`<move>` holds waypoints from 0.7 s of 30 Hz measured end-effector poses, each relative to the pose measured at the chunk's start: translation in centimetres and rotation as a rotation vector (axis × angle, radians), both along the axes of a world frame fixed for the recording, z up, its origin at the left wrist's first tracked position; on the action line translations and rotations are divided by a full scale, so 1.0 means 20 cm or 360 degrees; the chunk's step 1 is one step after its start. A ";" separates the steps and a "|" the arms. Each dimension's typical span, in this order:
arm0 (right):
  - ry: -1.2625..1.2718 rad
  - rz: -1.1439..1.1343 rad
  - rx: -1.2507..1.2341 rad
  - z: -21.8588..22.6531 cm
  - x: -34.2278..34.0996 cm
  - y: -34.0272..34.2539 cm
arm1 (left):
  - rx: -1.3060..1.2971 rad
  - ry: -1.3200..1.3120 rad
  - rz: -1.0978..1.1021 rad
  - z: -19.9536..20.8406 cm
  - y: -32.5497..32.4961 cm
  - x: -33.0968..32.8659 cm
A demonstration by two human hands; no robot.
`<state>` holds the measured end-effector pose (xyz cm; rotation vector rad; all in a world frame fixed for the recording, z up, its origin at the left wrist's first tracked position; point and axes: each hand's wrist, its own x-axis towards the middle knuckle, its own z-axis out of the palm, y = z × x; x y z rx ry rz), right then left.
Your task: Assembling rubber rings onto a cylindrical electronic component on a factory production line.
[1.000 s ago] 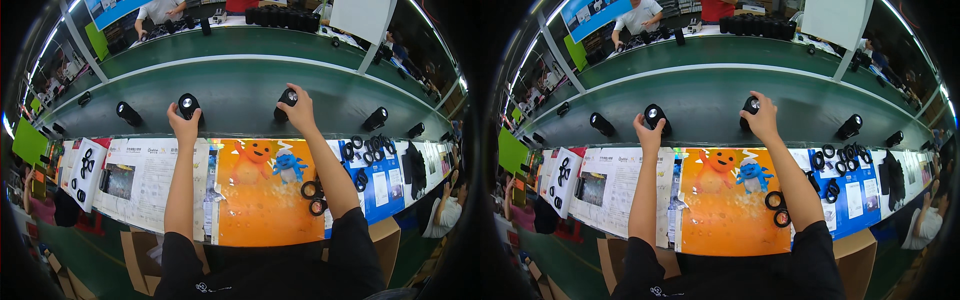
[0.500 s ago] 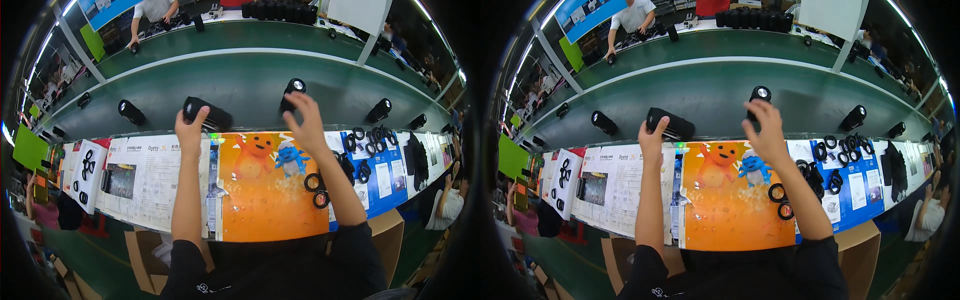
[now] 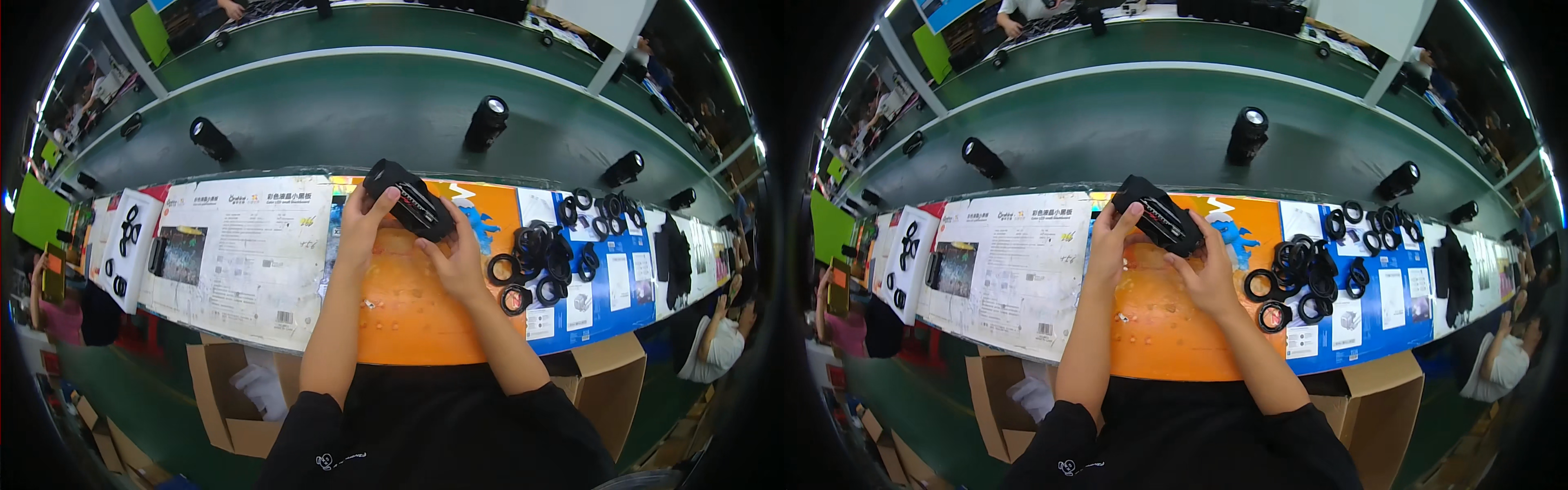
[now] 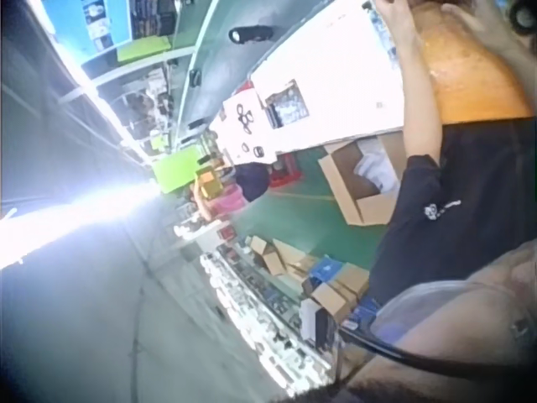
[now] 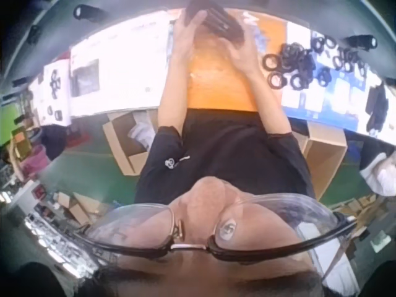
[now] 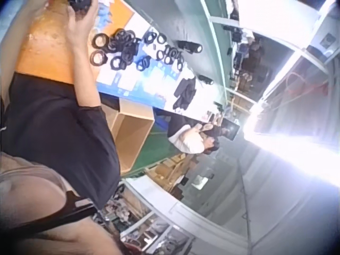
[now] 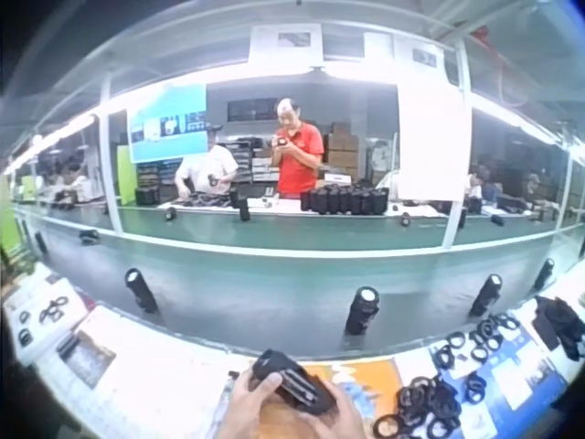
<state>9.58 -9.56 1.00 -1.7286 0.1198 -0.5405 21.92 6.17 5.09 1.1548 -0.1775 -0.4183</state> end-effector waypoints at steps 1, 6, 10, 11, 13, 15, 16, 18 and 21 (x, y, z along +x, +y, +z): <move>-0.0036 0.0144 0.0244 -0.01 0.00 0.00 | 0.0000 0.0000 0.0025 -0.04 0.00 0.01; 0.0107 0.0234 0.0457 -0.02 -0.03 0.04 | -0.0550 0.0122 -0.0017 -0.16 -0.07 -0.01; 0.0008 0.0280 0.0545 -0.04 -0.03 0.05 | -0.0639 0.0156 -0.0148 -0.10 -0.12 -0.07; 0.0003 0.0269 0.0551 -0.04 -0.03 0.05 | -0.0693 0.0157 -0.0189 -0.09 -0.13 -0.09; -0.0005 0.0230 0.0529 -0.03 -0.04 0.05 | -0.0680 0.0149 -0.0183 -0.11 -0.14 -0.10; -0.0026 0.0228 0.0500 -0.02 -0.04 0.04 | -0.0672 0.0138 -0.0170 -0.13 -0.15 -0.09; -0.0042 0.0232 0.0469 -0.01 -0.04 0.04 | -0.0628 0.0119 -0.0181 -0.14 -0.14 -0.09; -0.0017 0.0233 0.0445 -0.05 -0.04 0.02 | -0.0584 0.0100 -0.0195 -0.15 -0.14 -0.08; 0.0001 0.0250 0.0468 -0.08 -0.03 0.02 | -0.0486 0.0017 -0.0187 -0.17 -0.13 -0.08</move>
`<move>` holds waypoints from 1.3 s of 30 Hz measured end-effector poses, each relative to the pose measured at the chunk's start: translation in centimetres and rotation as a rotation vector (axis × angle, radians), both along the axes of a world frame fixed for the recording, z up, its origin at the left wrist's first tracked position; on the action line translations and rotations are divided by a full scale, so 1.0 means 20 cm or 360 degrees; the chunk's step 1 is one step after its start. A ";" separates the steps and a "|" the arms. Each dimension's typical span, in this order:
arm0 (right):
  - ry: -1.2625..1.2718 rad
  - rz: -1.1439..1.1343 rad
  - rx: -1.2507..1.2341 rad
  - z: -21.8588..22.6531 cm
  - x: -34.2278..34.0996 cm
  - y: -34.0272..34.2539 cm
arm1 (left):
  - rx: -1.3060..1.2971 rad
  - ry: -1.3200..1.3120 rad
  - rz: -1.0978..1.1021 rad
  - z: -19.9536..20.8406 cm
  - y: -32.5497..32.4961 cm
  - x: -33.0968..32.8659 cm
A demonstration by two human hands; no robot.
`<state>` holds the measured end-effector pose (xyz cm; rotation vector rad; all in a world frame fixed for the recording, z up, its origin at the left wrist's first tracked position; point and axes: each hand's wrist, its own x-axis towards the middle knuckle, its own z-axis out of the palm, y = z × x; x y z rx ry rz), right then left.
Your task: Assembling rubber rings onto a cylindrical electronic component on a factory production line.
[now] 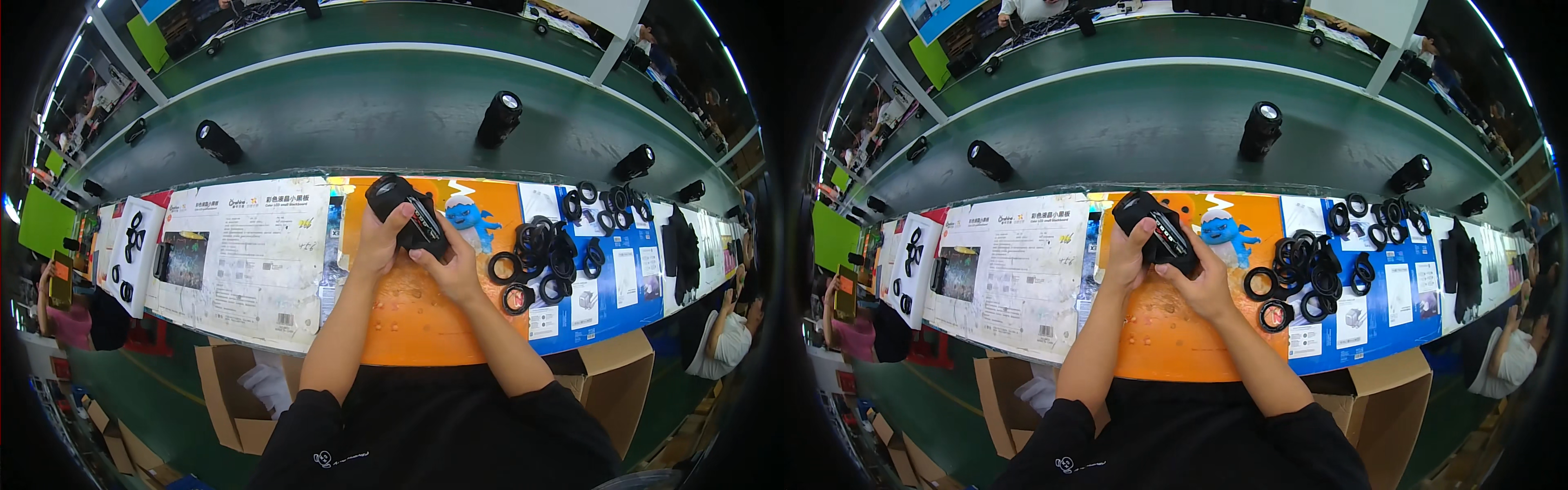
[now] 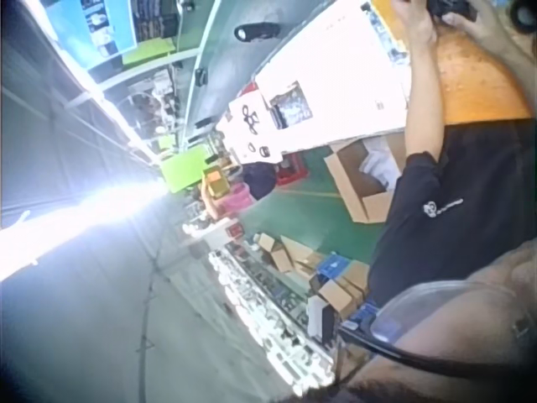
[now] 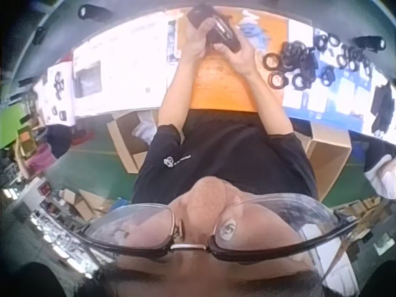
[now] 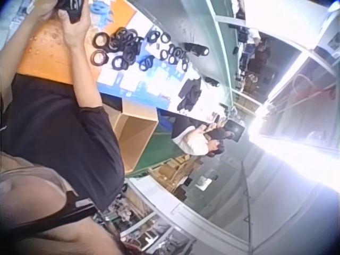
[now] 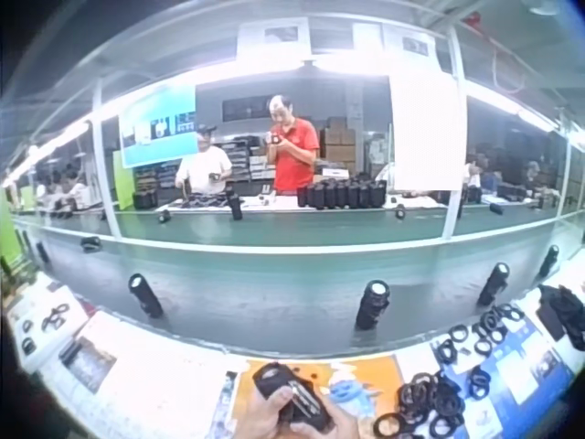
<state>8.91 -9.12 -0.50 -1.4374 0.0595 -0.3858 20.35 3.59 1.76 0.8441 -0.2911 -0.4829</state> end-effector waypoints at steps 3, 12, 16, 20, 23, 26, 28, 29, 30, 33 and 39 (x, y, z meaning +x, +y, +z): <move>-0.0002 -0.0004 0.0028 0.02 0.01 0.01 | -0.0028 -0.0009 0.0030 0.02 0.00 0.00; -0.0041 0.0059 0.0042 0.09 0.01 0.03 | -0.0059 -0.0027 0.0059 -0.02 0.03 0.03; -0.0058 0.0023 -0.0032 0.07 0.00 0.01 | -0.0219 0.0102 0.0035 -0.03 0.01 0.03; -0.0049 -0.0006 -0.0255 0.09 0.00 0.01 | -0.0350 0.0292 -0.0037 -0.04 0.03 0.05; 0.0046 0.0007 -0.0338 0.08 0.00 0.00 | -0.0124 0.0113 0.0057 -0.03 0.03 0.04; -0.0014 -0.0092 -0.0482 0.04 0.01 0.00 | -0.0176 -0.0088 -0.0009 0.05 0.04 0.04; -0.0023 -0.0021 -0.0475 0.05 0.00 0.01 | -0.0152 -0.0095 0.0049 0.06 0.05 0.04; -0.0021 -0.0015 -0.0477 0.07 0.00 0.02 | -0.0127 -0.0104 0.0106 0.06 0.06 0.04; -0.0053 -0.0101 -0.0650 0.10 0.00 0.04 | -0.0130 -0.0102 0.0113 0.06 0.06 0.03; -0.0123 -0.0218 -0.0882 0.12 0.01 0.06 | -0.0126 -0.0172 0.0296 0.07 0.06 0.03; -0.0161 -0.0184 -0.0842 0.13 0.01 0.06 | -0.0250 -0.0288 0.0148 0.06 0.10 0.05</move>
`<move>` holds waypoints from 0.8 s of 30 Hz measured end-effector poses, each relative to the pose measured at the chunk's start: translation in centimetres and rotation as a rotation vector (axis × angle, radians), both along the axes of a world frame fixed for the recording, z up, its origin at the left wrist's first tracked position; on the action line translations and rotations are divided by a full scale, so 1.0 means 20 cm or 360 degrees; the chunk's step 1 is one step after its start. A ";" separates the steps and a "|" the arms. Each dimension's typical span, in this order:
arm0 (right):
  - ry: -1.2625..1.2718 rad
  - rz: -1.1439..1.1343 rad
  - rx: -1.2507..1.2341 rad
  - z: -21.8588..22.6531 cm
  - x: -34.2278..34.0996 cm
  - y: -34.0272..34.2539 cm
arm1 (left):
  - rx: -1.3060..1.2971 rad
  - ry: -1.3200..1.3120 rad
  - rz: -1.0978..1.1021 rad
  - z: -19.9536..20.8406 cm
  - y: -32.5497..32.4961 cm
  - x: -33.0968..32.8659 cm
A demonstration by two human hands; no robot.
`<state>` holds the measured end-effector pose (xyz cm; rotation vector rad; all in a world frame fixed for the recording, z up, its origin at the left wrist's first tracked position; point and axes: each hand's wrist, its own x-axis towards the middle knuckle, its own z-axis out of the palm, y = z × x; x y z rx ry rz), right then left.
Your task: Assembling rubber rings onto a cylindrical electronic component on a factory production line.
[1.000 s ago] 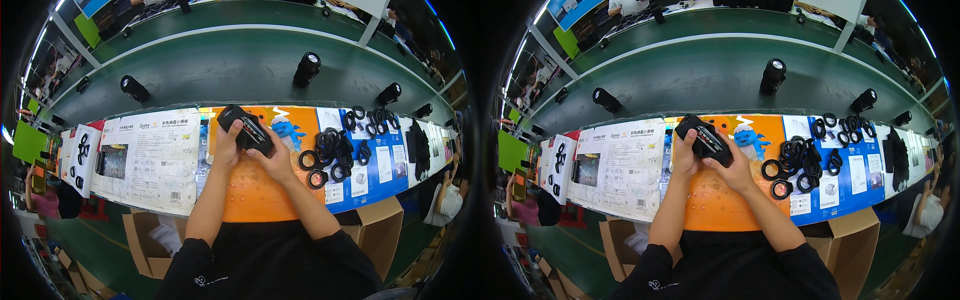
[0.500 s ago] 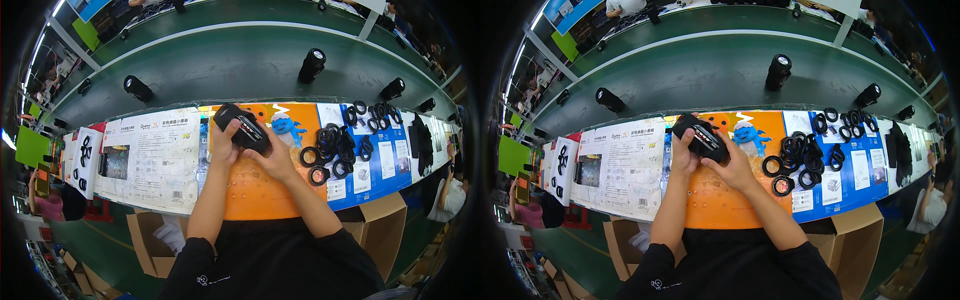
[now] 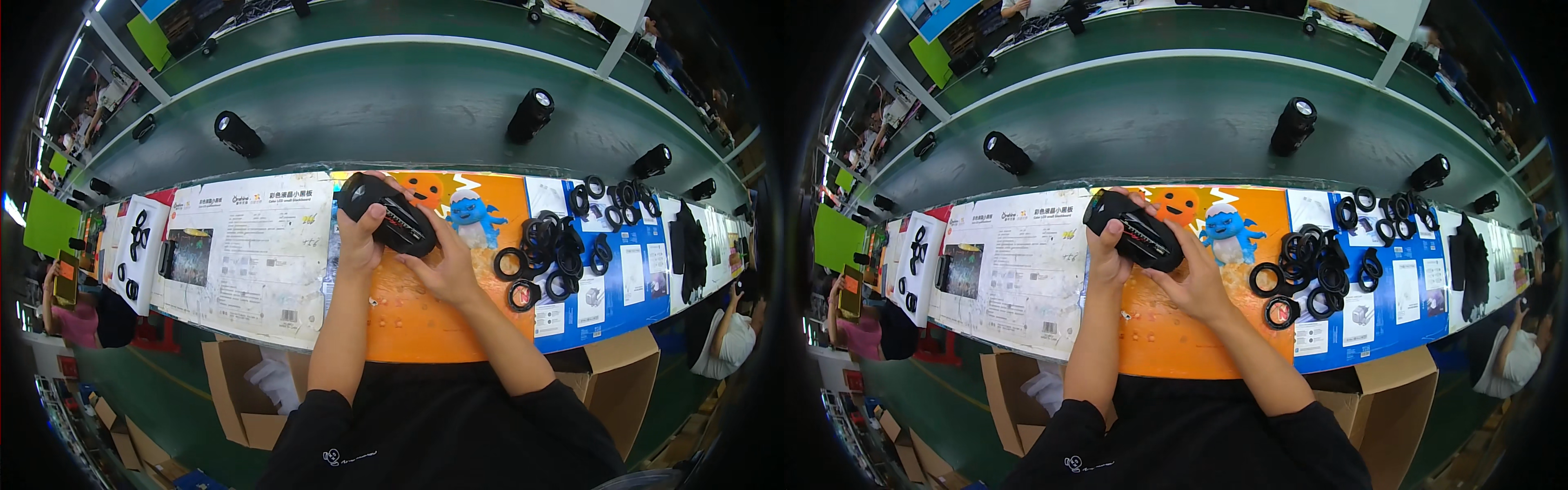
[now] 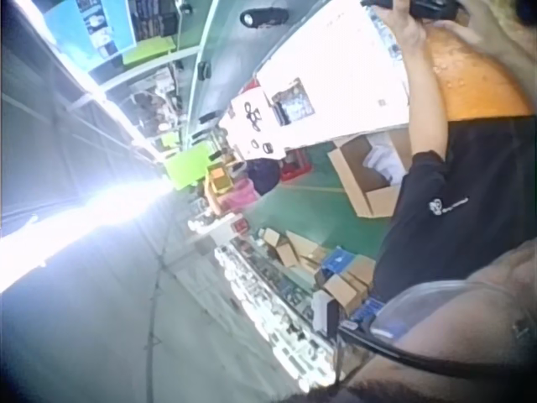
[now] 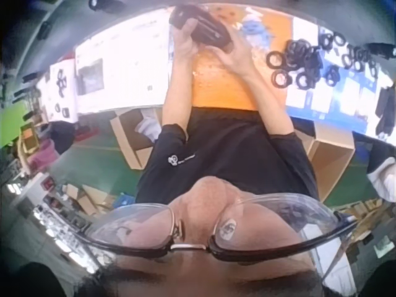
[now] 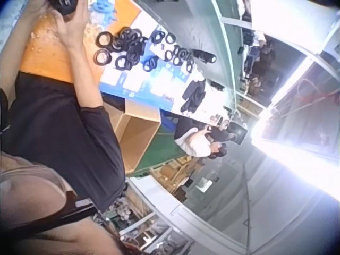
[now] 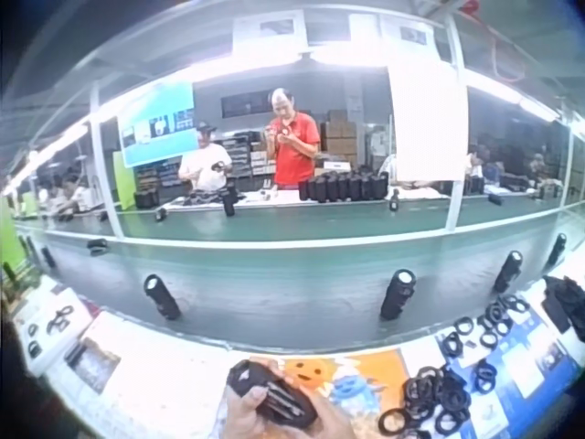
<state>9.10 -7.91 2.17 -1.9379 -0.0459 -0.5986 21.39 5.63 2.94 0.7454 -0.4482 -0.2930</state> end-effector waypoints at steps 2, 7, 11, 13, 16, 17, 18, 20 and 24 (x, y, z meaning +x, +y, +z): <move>0.0030 0.0036 0.0069 0.02 -0.01 -0.01 | -0.0043 0.0054 -0.0114 -0.01 0.01 0.01; 0.0146 0.0254 0.0451 -0.05 0.00 -0.02 | -0.0097 0.0286 -0.0151 -0.02 0.01 0.02; 0.0127 0.0309 0.0364 -0.05 -0.01 0.00 | -0.0048 0.0242 -0.0094 0.00 0.00 0.01; -0.0031 0.0089 0.0113 -0.06 -0.02 0.04 | -0.0024 0.0185 -0.0046 0.02 -0.02 -0.01; -0.0031 0.0001 0.0169 -0.08 -0.02 0.05 | -0.0001 0.0126 -0.0022 0.04 -0.05 -0.03; -0.0029 0.0002 0.0175 -0.07 -0.03 0.04 | -0.0005 0.0122 -0.0044 0.04 -0.05 -0.03; 0.0009 0.0026 0.0147 -0.06 -0.04 0.04 | 0.0022 0.0093 -0.0060 0.03 -0.04 -0.03; 0.0041 0.0050 0.0121 -0.05 -0.04 0.03 | -0.0007 0.0060 -0.0108 -0.01 -0.03 -0.02; 0.0007 0.0118 0.0281 -0.09 -0.04 0.02 | -0.0078 0.0080 -0.0173 0.04 -0.06 -0.04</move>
